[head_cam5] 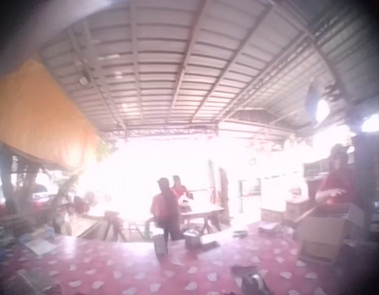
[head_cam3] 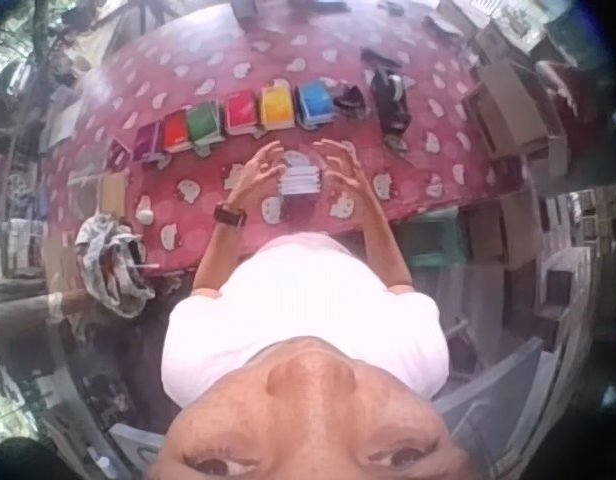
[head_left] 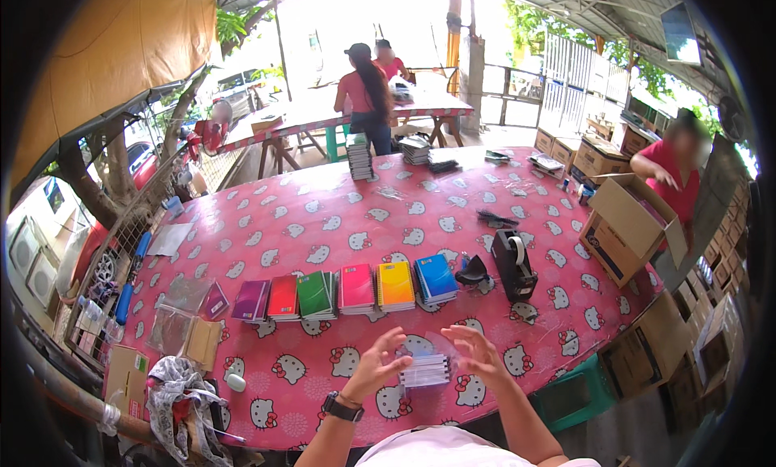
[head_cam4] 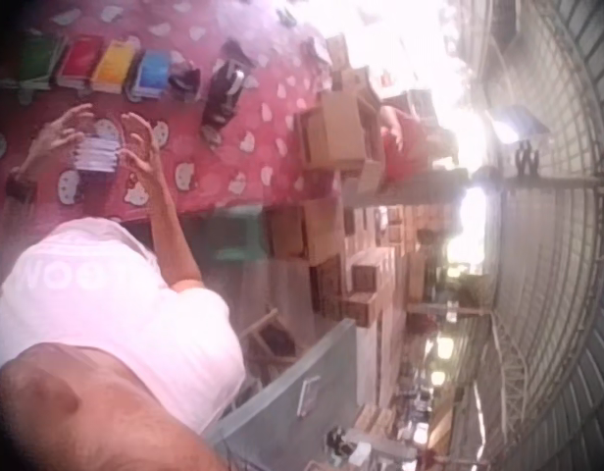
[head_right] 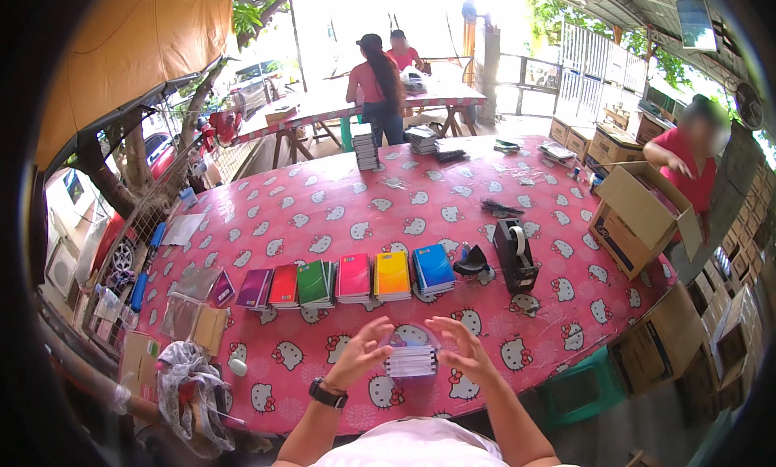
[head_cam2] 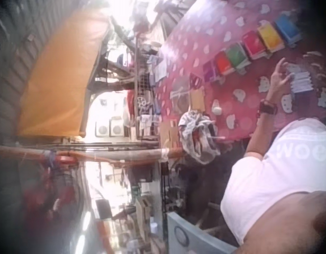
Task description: The person places stacks of colorful notebooks into clear plastic sleeves at a table, then seals the sleeves with tape. The person repeats this process for multiple stacks, arranging the packaged notebooks on the table.
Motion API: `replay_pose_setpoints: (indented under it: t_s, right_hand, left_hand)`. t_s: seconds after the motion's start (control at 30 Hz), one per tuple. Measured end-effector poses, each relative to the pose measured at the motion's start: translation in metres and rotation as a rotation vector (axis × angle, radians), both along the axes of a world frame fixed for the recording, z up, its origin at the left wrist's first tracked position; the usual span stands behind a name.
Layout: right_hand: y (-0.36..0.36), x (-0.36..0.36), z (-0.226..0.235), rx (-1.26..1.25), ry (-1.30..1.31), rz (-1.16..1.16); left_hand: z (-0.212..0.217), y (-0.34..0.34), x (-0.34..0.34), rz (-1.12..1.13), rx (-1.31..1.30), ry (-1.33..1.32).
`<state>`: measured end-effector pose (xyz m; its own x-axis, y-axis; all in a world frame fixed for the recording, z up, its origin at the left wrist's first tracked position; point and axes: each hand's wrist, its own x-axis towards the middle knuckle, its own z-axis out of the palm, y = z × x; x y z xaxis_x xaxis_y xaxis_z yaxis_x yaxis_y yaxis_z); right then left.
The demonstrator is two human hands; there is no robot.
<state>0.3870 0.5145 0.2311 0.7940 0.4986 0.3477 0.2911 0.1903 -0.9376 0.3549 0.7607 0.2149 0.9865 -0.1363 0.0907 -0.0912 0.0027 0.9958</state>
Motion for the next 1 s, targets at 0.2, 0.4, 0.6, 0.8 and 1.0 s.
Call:
replay_pose_setpoints:
  t_s: [0.2, 0.4, 0.6, 0.8, 1.0]
  right_hand:
    - [-0.009, -0.028, -0.082, -0.413, 0.077, -0.045]
    - [0.023, -0.001, -0.066, -0.332, 0.044, -0.048]
    - [0.007, 0.011, -0.058, -0.357, -0.188, -0.221]
    - [-0.006, -0.002, -0.034, -0.416, -0.395, -0.208]
    - [0.001, 0.010, -0.026, -0.525, -0.530, -0.083]
  left_hand:
    - [-0.014, -0.010, -0.020, -0.191, -0.370, -0.116]
    - [-0.046, -0.019, -0.012, 0.011, 0.098, -0.135]
    - [-0.006, -0.021, -0.020, 0.205, 0.442, -0.454]
    - [0.025, -0.026, -0.012, 0.247, 0.685, -0.676]
    - [-0.008, 0.007, -0.030, 0.328, 0.570, -0.577]
